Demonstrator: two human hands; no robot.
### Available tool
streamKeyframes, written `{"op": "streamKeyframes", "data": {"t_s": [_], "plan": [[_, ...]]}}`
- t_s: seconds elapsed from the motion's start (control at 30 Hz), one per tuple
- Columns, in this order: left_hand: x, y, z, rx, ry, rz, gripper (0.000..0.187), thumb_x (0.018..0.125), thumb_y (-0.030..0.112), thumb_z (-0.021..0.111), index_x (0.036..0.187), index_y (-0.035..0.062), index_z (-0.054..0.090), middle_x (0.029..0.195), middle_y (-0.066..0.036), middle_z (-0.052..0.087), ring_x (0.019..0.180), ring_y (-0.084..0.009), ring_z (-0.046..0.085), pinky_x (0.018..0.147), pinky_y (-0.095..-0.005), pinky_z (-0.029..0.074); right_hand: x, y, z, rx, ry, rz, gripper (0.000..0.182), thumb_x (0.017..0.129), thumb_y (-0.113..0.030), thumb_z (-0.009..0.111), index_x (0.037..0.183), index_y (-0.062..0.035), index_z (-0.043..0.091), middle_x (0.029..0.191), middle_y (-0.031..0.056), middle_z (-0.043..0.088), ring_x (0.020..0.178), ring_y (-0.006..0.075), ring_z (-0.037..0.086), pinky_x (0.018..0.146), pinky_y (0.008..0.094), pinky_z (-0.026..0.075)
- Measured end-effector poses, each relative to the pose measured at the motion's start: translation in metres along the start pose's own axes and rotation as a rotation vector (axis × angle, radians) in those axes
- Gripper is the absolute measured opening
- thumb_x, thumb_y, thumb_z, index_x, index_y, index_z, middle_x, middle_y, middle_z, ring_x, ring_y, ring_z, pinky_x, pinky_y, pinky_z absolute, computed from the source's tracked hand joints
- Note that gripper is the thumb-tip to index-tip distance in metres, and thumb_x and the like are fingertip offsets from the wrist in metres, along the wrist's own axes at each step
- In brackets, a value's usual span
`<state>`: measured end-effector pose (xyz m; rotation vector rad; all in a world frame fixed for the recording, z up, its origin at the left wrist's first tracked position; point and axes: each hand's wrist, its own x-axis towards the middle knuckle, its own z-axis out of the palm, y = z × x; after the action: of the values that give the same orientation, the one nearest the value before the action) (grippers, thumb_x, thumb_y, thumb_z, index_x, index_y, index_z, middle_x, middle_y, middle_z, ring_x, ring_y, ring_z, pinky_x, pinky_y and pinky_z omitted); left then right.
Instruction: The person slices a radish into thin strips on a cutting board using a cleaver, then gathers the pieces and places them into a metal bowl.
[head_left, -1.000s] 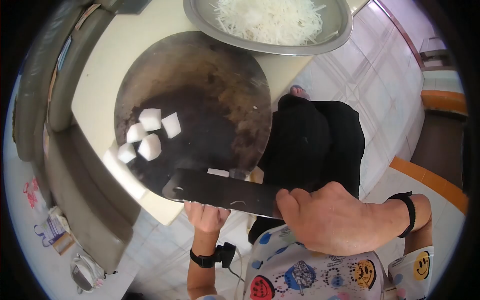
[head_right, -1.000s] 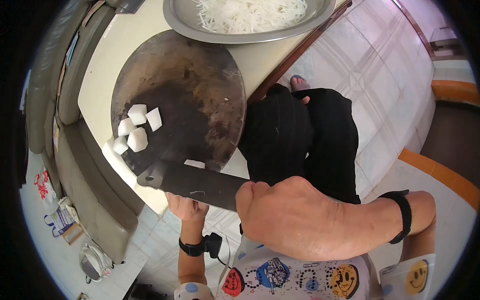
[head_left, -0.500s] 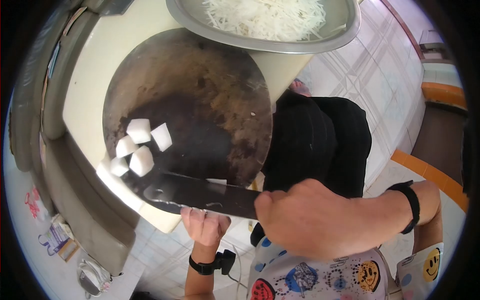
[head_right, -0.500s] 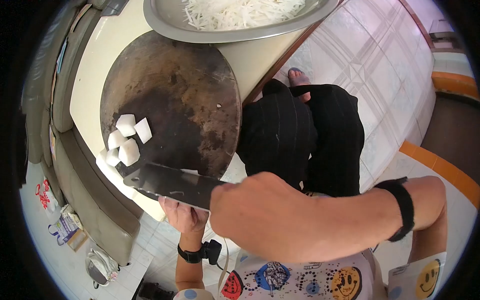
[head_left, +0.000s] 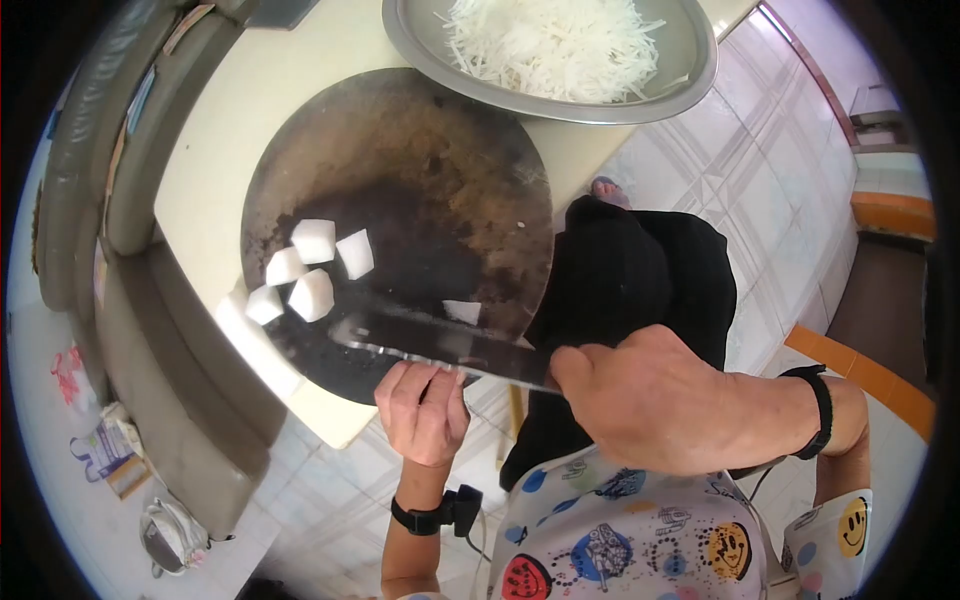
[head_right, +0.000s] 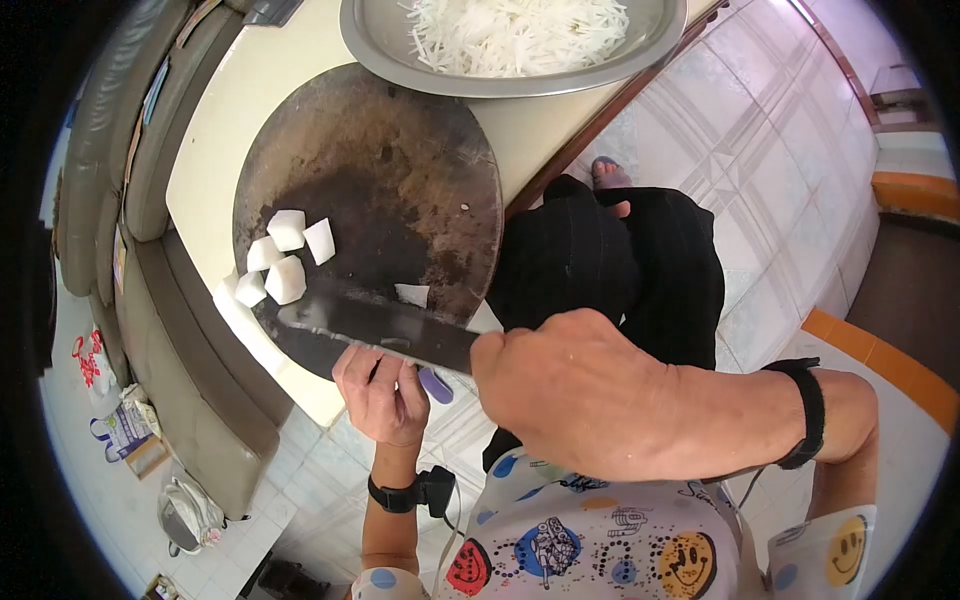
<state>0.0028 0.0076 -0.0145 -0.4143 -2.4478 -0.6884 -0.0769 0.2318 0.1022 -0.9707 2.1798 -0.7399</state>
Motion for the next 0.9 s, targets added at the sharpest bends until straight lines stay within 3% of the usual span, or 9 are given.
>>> {"op": "streamKeyframes", "data": {"t_s": [0.23, 0.53, 0.63, 0.7, 0.9], "plan": [[-0.009, -0.001, -0.006, 0.093, -0.089, -0.017, 0.015, 0.079, 0.011, 0.071, 0.091, 0.0028, 0.071, 0.103, -0.015, 0.066, 0.095, -0.0339, 0.064, 0.083, -0.0461, 0.049, -0.009, -0.011, -0.009, -0.056, -0.006, -0.122, 0.027, 0.062, 0.0, 0.067, 0.08, 0.0152, 0.054, 0.062, 0.0209, 0.058, 0.053, 0.0276, 0.063, 0.043, 0.0328, 0.048], [-0.009, 0.0, -0.011, 0.079, -0.128, -0.001, 0.019, 0.08, 0.018, 0.073, 0.091, 0.0027, 0.071, 0.101, -0.016, 0.068, 0.094, -0.0338, 0.065, 0.084, -0.0436, 0.049, 0.0, -0.005, -0.019, -0.053, -0.115, -0.131, 0.019, 0.065, 0.003, 0.064, 0.075, 0.0159, 0.055, 0.064, 0.021, 0.057, 0.054, 0.0264, 0.063, 0.043, 0.0322, 0.048], [-0.013, -0.002, -0.011, 0.088, -0.12, -0.013, 0.017, 0.081, 0.017, 0.072, 0.09, 0.0028, 0.071, 0.1, -0.016, 0.069, 0.093, -0.0336, 0.065, 0.084, -0.0434, 0.049, 0.007, -0.001, -0.016, 0.027, -0.076, -0.204, 0.012, 0.066, 0.002, 0.064, 0.071, 0.0116, 0.059, 0.072, 0.0217, 0.058, 0.061, 0.0272, 0.065, 0.046, 0.0338, 0.049], [-0.012, -0.002, -0.012, 0.066, -0.121, -0.018, 0.016, 0.08, 0.015, 0.072, 0.09, 0.0028, 0.071, 0.1, -0.016, 0.068, 0.093, -0.0339, 0.065, 0.083, -0.044, 0.049, 0.013, 0.002, -0.012, 0.043, -0.07, -0.243, 0.028, 0.068, -0.004, 0.061, 0.087, 0.0133, 0.049, 0.064, 0.0154, 0.055, 0.05, 0.0266, 0.059, 0.042, 0.0341, 0.045], [-0.003, 0.0, -0.009, 0.023, -0.085, -0.027, 0.009, 0.077, 0.004, 0.07, 0.085, 0.0003, 0.067, 0.099, -0.017, 0.064, 0.093, -0.0371, 0.063, 0.082, -0.0479, 0.05, 0.032, 0.002, -0.007, 0.055, -0.039, -0.253, 0.032, 0.068, -0.003, 0.061, 0.089, 0.0196, 0.054, 0.068, 0.0206, 0.059, 0.058, 0.0287, 0.064, 0.046, 0.0338, 0.049]]}}
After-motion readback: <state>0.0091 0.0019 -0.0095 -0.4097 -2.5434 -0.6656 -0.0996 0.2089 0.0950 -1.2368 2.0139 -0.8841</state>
